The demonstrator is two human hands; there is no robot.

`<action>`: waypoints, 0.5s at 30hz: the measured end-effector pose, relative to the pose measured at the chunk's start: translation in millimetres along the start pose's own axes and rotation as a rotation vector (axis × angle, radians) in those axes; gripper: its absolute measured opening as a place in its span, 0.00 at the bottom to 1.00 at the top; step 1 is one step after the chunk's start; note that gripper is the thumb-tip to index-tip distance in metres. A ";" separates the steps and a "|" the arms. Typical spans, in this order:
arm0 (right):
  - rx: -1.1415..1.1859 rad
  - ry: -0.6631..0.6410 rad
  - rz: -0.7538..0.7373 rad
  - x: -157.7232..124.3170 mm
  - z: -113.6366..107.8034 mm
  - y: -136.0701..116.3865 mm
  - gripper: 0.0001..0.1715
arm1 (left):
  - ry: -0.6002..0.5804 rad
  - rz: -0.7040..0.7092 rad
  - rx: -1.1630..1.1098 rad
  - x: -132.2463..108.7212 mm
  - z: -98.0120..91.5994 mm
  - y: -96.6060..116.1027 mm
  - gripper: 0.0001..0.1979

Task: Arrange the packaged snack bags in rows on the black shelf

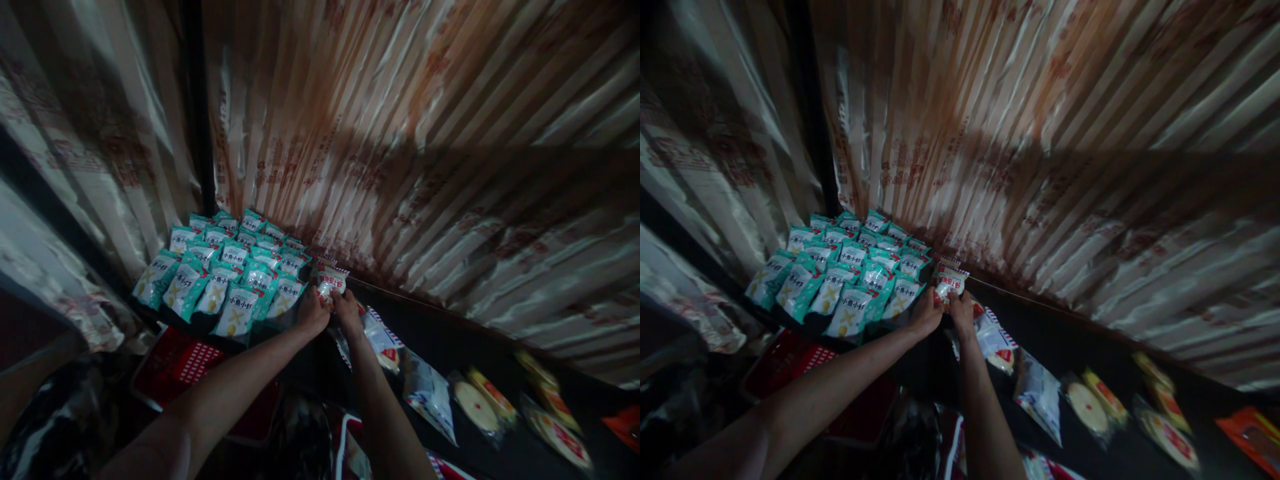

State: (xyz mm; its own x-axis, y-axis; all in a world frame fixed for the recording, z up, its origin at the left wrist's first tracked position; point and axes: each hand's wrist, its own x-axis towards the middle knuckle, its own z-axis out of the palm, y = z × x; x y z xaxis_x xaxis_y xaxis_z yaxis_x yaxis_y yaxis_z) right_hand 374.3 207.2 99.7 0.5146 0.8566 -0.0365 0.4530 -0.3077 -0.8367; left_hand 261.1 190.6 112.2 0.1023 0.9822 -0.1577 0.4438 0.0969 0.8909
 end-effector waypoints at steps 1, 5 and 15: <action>0.005 0.001 0.013 1.5 -0.4 0.4 0.17 | 0.011 0.010 0.001 0.4 0.2 0.4 0.28; 0.041 -0.006 0.036 8.4 -0.6 2.6 0.17 | 0.033 0.046 0.003 2.9 2.3 1.7 0.29; 0.139 -0.034 -0.022 23.3 8.3 12.8 0.18 | 0.039 0.037 -0.021 8.6 6.5 -1.3 0.31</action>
State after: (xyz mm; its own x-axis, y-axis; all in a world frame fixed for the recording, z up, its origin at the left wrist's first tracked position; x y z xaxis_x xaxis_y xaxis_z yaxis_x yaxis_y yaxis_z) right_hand 386.0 226.7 83.6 0.4800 0.8766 -0.0335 0.3575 -0.2304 -0.9050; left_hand 267.1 197.9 106.9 0.0840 0.9906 -0.1080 0.4212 0.0630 0.9048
